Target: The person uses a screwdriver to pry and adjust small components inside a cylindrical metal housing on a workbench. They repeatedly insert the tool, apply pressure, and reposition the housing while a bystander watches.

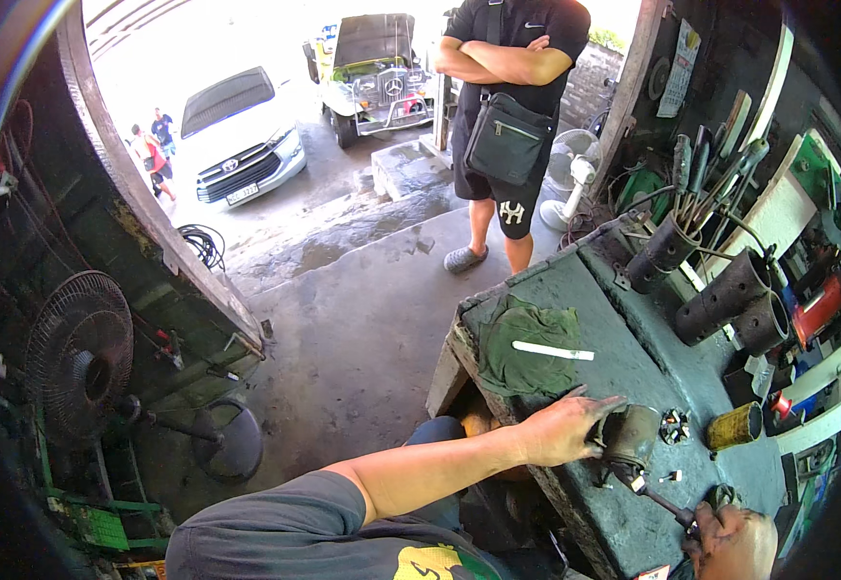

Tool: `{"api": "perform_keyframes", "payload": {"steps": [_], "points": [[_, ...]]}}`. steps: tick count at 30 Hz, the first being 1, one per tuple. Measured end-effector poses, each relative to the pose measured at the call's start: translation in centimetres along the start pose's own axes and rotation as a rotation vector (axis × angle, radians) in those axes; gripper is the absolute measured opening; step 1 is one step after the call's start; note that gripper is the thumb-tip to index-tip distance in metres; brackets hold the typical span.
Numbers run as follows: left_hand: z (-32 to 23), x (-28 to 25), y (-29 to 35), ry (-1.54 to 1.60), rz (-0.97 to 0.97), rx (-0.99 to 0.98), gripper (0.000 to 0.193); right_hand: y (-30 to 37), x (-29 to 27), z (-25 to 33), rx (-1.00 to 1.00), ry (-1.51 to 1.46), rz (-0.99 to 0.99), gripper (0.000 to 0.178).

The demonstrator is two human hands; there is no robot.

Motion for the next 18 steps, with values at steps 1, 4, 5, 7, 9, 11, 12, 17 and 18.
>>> {"api": "perform_keyframes", "payload": {"steps": [1,4,5,7,9,11,12,17,18], "points": [[-0.1,0.0,0.0,0.008,-0.019,0.013,0.104,-0.1,-0.4,0.2,-0.012,0.006,0.004,0.045],[0.0,0.0,-0.1,0.015,0.018,-0.021,0.103,-0.4,-1.1,0.5,-0.033,0.017,0.003,0.043],[0.0,0.0,-0.1,0.018,0.046,-0.042,0.103,-0.5,-1.1,0.5,-0.023,0.013,0.017,0.042],[-0.1,-0.2,0.0,0.028,0.037,-0.038,0.104,-0.7,-1.1,0.5,-0.001,0.008,0.046,0.041],[-0.1,-0.2,0.0,0.038,0.047,-0.048,0.104,-0.7,-1.1,0.6,0.002,0.014,0.057,0.04],[-0.2,-0.3,0.0,0.016,0.047,-0.047,0.104,-0.6,-1.2,0.7,0.002,0.02,0.064,0.039],[-0.1,-0.2,0.0,0.017,0.066,-0.07,0.104,-0.5,-1.3,0.7,0.002,0.023,0.066,0.039],[-0.7,-0.9,0.0,-0.02,0.083,-0.072,0.103,-0.6,-0.8,0.6,0.026,0.035,0.082,0.039],[-0.9,-1.0,0.0,-0.013,0.096,-0.087,0.103,-0.8,-0.4,0.5,0.029,0.035,0.083,0.04]]}}
Point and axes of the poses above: each hand's wrist, its own y-axis away from the middle knuckle, its own x-axis out of the palm, z = x × y, the point moved 5 cm from there along -y, towards the middle knuckle, and after that the axes turned 7 degrees about -x, right-handed, at the moved point
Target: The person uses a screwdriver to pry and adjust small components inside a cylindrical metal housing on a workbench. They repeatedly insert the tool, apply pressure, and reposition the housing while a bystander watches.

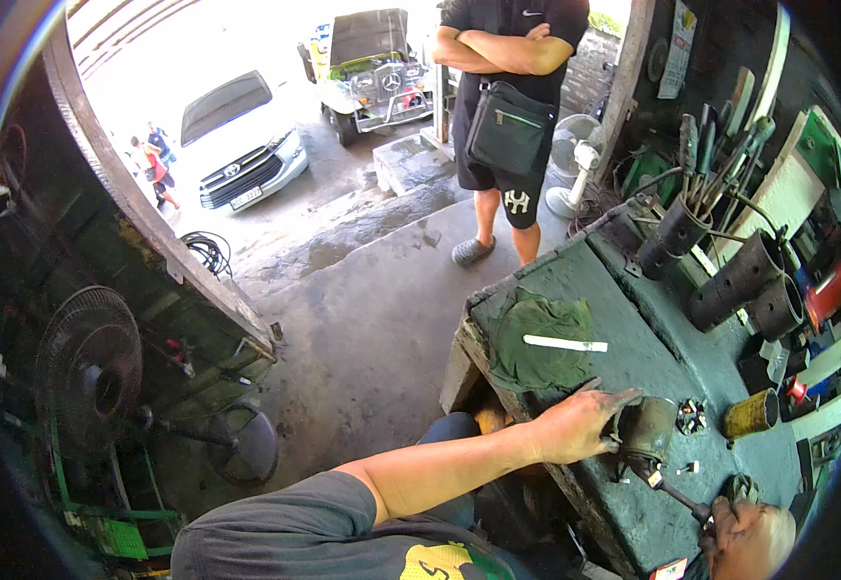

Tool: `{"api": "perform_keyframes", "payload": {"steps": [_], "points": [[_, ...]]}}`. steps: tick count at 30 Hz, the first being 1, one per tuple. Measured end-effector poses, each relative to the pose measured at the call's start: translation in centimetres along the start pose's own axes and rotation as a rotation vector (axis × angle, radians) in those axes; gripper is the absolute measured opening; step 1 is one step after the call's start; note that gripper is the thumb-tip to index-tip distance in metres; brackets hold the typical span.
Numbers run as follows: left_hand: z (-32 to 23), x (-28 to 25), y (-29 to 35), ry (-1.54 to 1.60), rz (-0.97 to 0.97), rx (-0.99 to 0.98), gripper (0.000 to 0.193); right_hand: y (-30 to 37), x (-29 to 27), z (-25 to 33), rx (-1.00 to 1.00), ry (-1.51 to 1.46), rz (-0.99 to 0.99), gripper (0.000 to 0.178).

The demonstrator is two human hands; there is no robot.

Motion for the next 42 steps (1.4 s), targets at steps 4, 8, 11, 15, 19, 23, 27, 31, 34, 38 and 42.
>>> {"api": "perform_keyframes", "payload": {"steps": [4,8,11,15,19,23,27,31,34,38,42], "points": [[-0.2,-1.1,0.1,0.035,-0.05,0.041,0.091,-0.2,2.2,-0.4,0.112,0.061,-0.094,0.053],[0.0,-1.0,0.0,0.059,-0.13,0.089,0.086,0.6,3.4,-1.2,0.051,0.069,-0.203,0.045],[-0.4,-0.5,0.3,0.058,-0.147,0.018,0.096,1.5,2.7,-0.6,-0.054,0.072,-0.358,0.043],[-1.4,-1.2,0.5,-0.006,-0.18,0.015,0.093,1.3,2.3,-0.3,-0.056,0.018,-0.295,0.043],[-1.6,-1.3,0.5,0.015,-0.147,-0.028,0.092,1.4,1.9,-0.4,-0.062,-0.021,-0.289,0.043],[-1.6,-1.4,0.7,0.013,-0.172,0.003,0.091,1.6,2.2,-0.7,-0.077,-0.018,-0.291,0.033],[-1.7,-1.3,0.7,-0.007,-0.182,0.022,0.092,1.3,2.1,-0.8,-0.099,0.03,-0.316,0.033],[-1.5,-1.2,0.6,0.014,-0.16,0.0,0.092,0.7,1.7,-0.9,-0.093,0.092,-0.248,0.037],[-1.4,-1.2,0.5,0.019,-0.171,0.027,0.091,0.2,1.0,-0.9,-0.093,0.06,-0.183,0.035],[-1.2,-1.1,0.4,-0.018,-0.171,0.053,0.09,-0.3,0.2,-0.7,-0.084,0.024,-0.111,0.032],[-1.1,-1.1,0.4,0.023,-0.165,0.047,0.09,-0.2,-0.2,0.0,-0.081,0.11,-0.095,0.028]]}}
Point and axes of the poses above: each hand's wrist, its own y-axis away from the middle knuckle, its own x-axis out of the palm, z = x × y, the point moved 5 cm from there along -y, towards the middle knuckle, and after that the axes turned 7 degrees about -x, right-handed, at the moved point
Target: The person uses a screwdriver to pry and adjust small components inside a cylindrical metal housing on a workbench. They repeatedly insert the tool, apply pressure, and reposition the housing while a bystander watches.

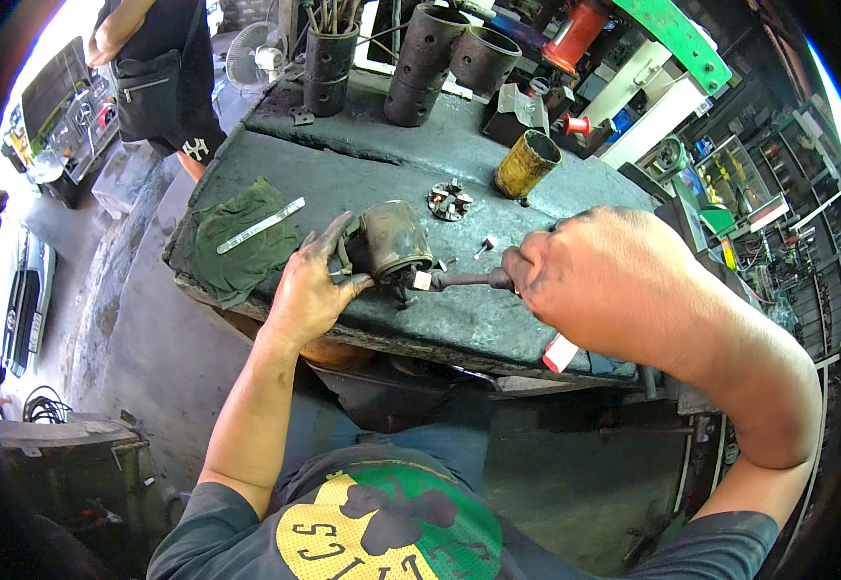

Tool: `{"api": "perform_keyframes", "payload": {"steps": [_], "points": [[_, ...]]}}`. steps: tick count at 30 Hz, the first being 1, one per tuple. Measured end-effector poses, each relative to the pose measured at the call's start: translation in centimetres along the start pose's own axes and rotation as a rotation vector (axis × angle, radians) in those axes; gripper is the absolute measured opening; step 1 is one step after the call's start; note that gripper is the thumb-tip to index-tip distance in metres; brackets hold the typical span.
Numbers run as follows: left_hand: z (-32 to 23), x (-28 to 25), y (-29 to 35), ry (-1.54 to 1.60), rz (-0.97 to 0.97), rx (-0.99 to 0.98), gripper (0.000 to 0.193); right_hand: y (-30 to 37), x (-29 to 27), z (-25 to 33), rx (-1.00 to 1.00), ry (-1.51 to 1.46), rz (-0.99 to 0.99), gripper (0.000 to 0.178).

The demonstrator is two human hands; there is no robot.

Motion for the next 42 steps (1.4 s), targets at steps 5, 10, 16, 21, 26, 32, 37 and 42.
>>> {"api": "perform_keyframes", "payload": {"steps": [5,10,16,21,26,32,37,42], "points": [[-0.2,-0.1,0.1,0.001,0.005,-0.008,0.091,-0.1,-0.3,0.7,-0.015,0.065,0.01,0.027],[-0.3,-0.2,0.0,-0.015,0.032,-0.03,0.095,0.0,-0.2,0.5,-0.016,-0.011,0.047,0.03],[0.1,0.0,1.7,-0.105,-0.085,-0.012,0.097,0.4,0.1,1.1,-0.017,0.078,-0.079,0.04],[-0.5,0.0,5.7,-0.154,-0.489,0.229,0.077,1.4,0.8,1.3,0.083,-0.041,-0.048,0.043],[-1.9,3.5,8.2,-0.181,-0.376,0.303,0.031,1.3,1.2,1.0,0.102,-0.086,-0.013,0.038],[-3.0,6.4,6.8,-0.348,-0.301,0.17,0.032,1.0,1.3,0.7,0.064,0.024,-0.031,0.032],[-3.2,6.6,6.3,-0.364,-0.317,0.114,0.027,1.2,1.7,0.6,0.064,0.007,-0.035,0.032],[-3.1,6.8,6.3,-0.35,-0.343,0.11,0.024,1.2,1.7,0.5,0.044,0.022,-0.196,0.03]]}}
Point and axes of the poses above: each hand's wrist, its own y-axis away from the middle knuckle, its own x-axis out of the palm, z = x × y, the point moved 5 cm from there along -y, towards the middle knuckle, and after that the axes turned 7 degrees about -x, right-handed, at the moved point
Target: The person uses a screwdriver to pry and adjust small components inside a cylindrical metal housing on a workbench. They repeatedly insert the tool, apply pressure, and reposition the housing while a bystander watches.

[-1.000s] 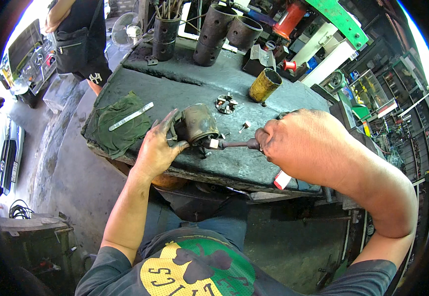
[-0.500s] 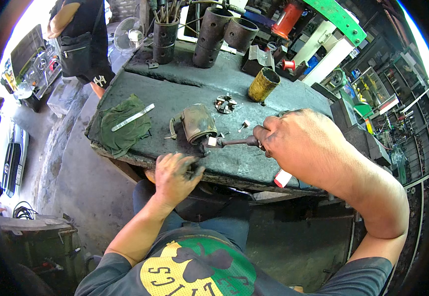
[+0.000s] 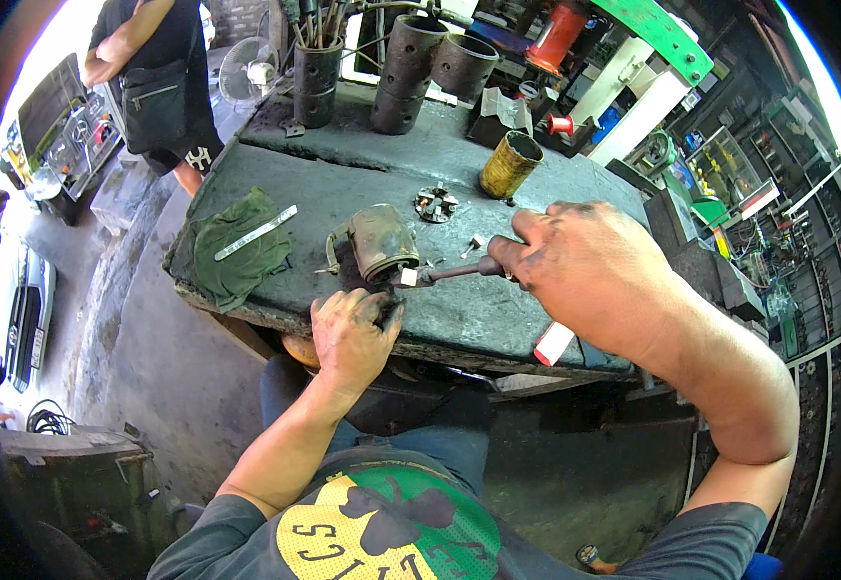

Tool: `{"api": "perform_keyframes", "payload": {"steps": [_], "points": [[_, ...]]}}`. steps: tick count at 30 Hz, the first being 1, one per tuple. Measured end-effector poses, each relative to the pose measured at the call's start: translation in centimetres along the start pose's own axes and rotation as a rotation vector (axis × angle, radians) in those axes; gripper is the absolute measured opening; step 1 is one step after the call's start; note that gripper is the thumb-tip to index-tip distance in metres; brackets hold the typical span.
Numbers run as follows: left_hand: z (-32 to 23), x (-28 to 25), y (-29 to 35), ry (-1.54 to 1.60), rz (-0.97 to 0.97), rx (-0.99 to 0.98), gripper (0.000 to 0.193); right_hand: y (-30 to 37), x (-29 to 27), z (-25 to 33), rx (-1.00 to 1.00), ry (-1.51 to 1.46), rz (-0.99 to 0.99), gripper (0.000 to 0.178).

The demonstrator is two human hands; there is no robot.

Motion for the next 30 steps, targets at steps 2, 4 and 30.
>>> {"api": "perform_keyframes", "payload": {"steps": [2,4,30], "points": [[0.1,0.0,0.1,0.028,0.009,-0.008,0.023,0.4,0.5,-0.2,0.065,-0.022,0.045,0.029],[0.2,0.0,0.1,0.036,0.02,-0.013,0.023,0.7,0.6,-0.2,0.08,-0.075,0.017,0.03],[-0.1,-0.3,-0.4,0.038,0.056,-0.048,0.021,0.2,1.1,-0.4,0.059,-0.151,0.066,0.034]]}}
Point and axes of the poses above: each hand's wrist, its own y-axis away from the middle knuckle, its own x-axis out of the palm, z = x × y, the point moved 5 cm from there along -y, towards the middle knuckle, and after that the axes turned 7 degrees about -x, right-handed, at the moved point
